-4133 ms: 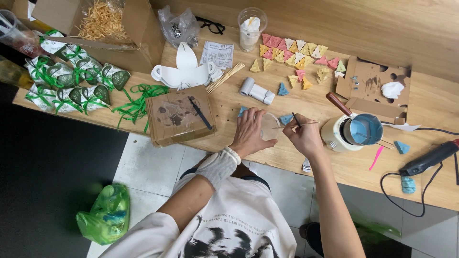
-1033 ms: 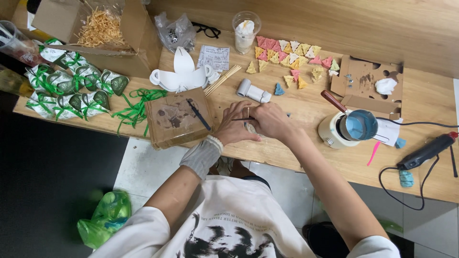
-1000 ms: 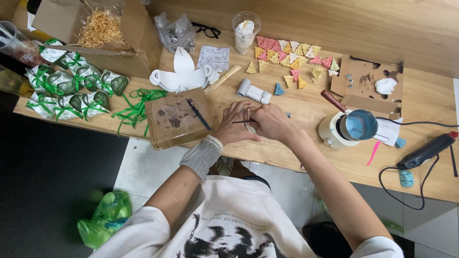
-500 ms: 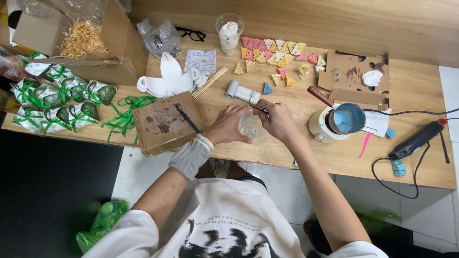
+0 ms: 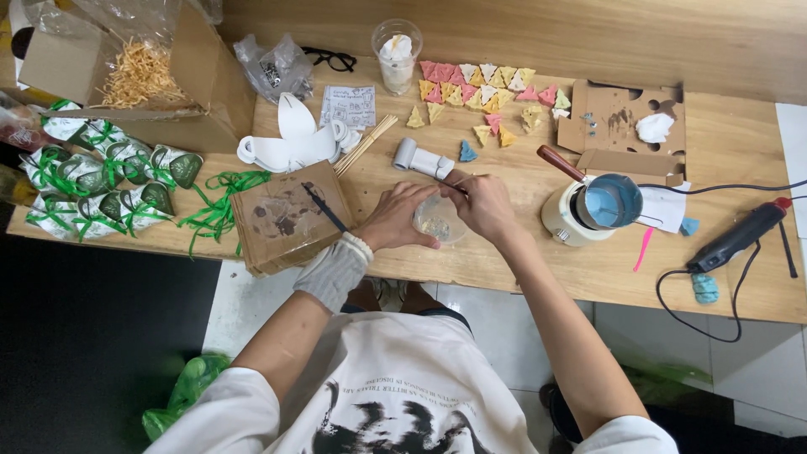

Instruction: Cleaning and shaping small blue wax pieces using hands and a thin pick tool.

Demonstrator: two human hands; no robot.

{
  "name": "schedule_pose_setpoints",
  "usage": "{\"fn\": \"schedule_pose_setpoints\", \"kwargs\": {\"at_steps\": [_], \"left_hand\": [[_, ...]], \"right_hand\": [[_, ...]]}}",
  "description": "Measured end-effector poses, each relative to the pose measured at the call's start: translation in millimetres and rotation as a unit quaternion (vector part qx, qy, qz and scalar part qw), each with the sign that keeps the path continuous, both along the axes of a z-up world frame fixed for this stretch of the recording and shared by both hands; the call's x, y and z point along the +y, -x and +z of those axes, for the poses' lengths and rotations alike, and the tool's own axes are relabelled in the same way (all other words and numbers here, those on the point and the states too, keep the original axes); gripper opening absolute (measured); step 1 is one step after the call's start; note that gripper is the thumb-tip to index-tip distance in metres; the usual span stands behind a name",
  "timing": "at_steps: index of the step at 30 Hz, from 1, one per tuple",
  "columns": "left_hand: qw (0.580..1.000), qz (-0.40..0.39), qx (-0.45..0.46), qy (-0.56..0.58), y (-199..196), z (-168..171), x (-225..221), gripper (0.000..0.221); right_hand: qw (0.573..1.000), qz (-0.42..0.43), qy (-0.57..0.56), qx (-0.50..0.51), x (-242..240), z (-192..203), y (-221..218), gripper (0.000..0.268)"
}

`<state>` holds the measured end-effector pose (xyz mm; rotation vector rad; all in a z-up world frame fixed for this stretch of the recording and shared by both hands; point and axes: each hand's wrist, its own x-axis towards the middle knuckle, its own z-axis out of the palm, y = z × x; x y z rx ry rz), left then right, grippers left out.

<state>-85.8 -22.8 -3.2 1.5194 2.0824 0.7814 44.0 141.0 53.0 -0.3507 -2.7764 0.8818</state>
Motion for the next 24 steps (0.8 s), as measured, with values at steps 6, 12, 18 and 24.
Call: {"fn": "schedule_pose_setpoints", "kwargs": {"at_steps": [6,12,18,24], "left_hand": [[1.000,0.004,-0.009,0.015,-0.1,4.3,0.5,0.112],[1.000,0.004,-0.009,0.023,-0.8,8.9,0.3,0.115],[0.997,0.054,-0.032,-0.034,-30.0,25.9,4.2,0.143],[0.989,0.052,-0.091,-0.103,-40.1,23.8,5.8,0.132]], "right_hand": [[1.000,-0.004,0.010,0.027,-0.5,-6.8,-2.3,0.012],[0.999,-0.009,-0.018,0.028,0.6,9.7,-5.1,0.012],[0.997,-0.070,0.024,-0.028,6.7,33.8,-24.4,0.017],[0.975,-0.117,0.190,-0.023,13.3,32.6,-56.8,0.016]]}}
